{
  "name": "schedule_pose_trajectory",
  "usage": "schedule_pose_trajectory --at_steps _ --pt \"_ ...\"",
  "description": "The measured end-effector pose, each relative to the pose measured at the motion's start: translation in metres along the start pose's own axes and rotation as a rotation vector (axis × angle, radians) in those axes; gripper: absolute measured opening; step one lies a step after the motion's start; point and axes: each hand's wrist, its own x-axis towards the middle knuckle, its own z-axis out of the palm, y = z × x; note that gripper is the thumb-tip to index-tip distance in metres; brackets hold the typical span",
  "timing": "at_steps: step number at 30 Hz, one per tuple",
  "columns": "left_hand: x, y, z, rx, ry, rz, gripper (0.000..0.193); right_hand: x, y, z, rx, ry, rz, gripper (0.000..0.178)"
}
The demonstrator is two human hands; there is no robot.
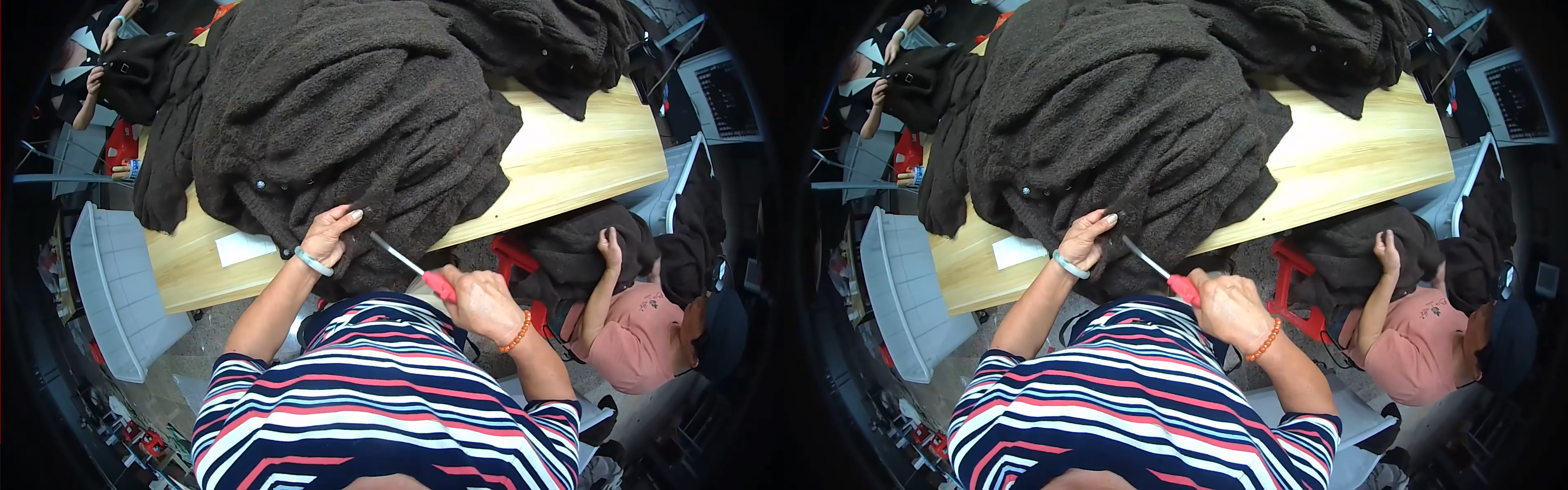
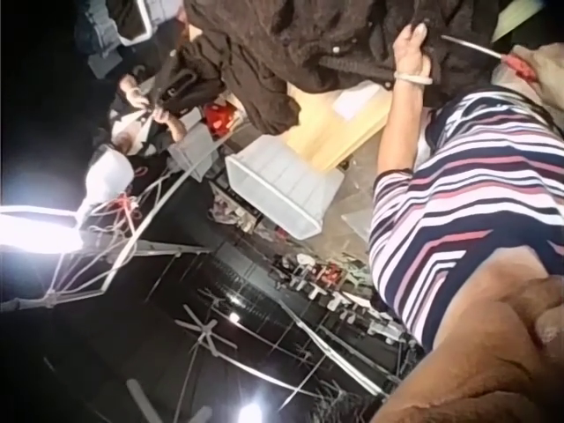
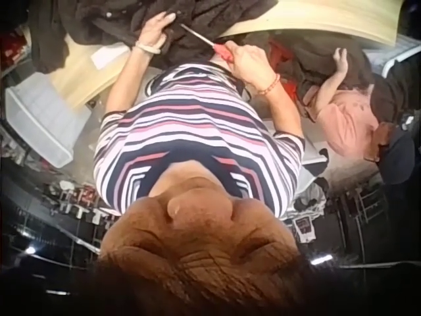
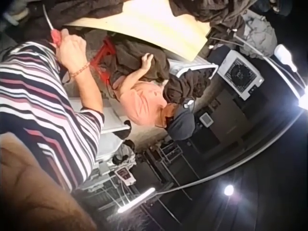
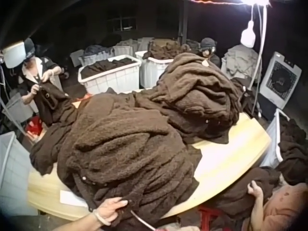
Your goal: Trimming loose threads and removing small white markers from fabric using a small cutting tool.
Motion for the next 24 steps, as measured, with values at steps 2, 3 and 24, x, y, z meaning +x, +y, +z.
schedule_pose_trajectory --at_steps 2,3,24 --pt "0.003 -0.002 0.002 -0.02 -0.061 0.002 0.02 0.0 0.004 -0.003 -0.002 -0.001 0.044 0.019" --pt "0.007 -0.006 0.0 0.011 -0.052 0.039 0.021 0.0 0.005 -0.005 -0.001 -0.003 0.087 0.023" --pt "0.009 -0.002 -0.011 -0.081 -0.06 0.039 0.024 0.013 -0.006 0.016 -0.062 -0.149 -0.064 0.017"
